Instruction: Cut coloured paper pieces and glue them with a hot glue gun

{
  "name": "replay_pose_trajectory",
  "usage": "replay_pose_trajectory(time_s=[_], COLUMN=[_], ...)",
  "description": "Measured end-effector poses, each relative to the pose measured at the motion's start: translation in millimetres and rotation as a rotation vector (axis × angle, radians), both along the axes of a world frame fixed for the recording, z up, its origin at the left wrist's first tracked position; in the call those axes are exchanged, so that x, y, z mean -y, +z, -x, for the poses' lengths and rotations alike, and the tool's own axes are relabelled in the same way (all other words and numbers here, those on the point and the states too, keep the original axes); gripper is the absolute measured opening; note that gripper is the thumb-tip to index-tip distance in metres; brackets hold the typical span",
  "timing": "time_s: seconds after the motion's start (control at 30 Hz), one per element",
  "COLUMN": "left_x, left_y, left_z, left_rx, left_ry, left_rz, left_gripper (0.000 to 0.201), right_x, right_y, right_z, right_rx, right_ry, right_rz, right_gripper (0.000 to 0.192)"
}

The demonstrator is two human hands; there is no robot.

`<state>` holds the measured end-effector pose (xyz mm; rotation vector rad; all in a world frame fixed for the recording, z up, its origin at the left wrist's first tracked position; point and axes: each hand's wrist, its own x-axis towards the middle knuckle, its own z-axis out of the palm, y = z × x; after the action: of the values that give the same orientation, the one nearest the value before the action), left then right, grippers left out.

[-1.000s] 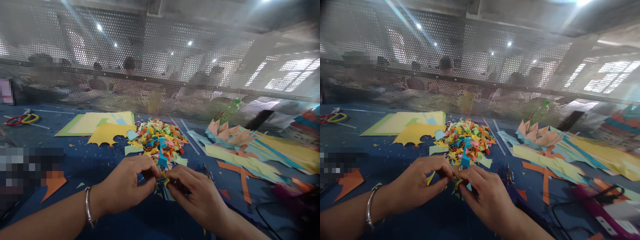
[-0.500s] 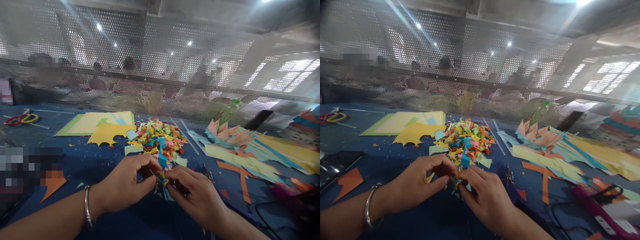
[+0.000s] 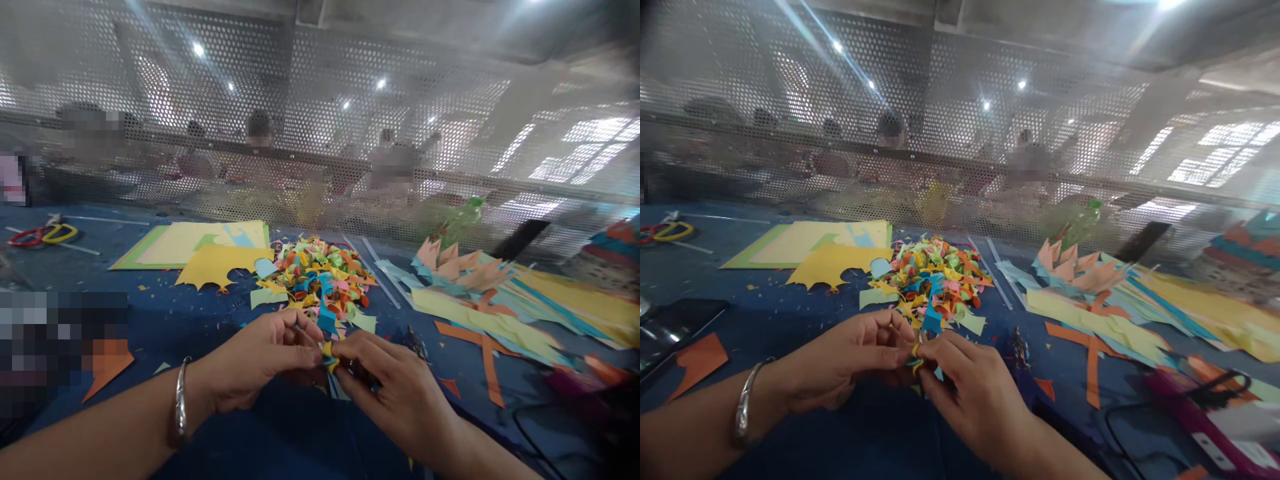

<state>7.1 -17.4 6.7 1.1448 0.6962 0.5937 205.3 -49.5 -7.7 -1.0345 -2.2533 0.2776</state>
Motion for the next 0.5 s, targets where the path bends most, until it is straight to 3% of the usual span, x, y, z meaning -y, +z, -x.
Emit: replay_pose_trajectory(time_s=[0.1, 0.23, 0.33, 0.5], left_x=[0.2, 4.1, 7.8, 7.9], left_y=[-1.0, 1.5, 4.4, 4.2], left_z=[1.5, 3.3, 3.2, 3.2], left_rx=[-0.051, -0.26, -0.357, -0.362], left_ry=[0.008, 0.121, 0.192, 0.199], left_rz=[-0.164, -0.634, -0.92, -1.059], left_gripper=[0.016, 0.006, 0.012, 0.016], right_x=[0.1, 0.1, 0.2, -0.7], right_y=[-0.4, -2.1, -2.5, -1.8], right_z=[0.2, -0.8, -1.6, -0.8], right_rx=[0.005, 0.01, 0.023, 0.028], right_ry=[-0.006, -0.01, -0.023, -0.036], right_rz=[-0.024, -0.079, -0.084, -0.078], right_gripper=[0.013, 0.013, 0.012, 0.011])
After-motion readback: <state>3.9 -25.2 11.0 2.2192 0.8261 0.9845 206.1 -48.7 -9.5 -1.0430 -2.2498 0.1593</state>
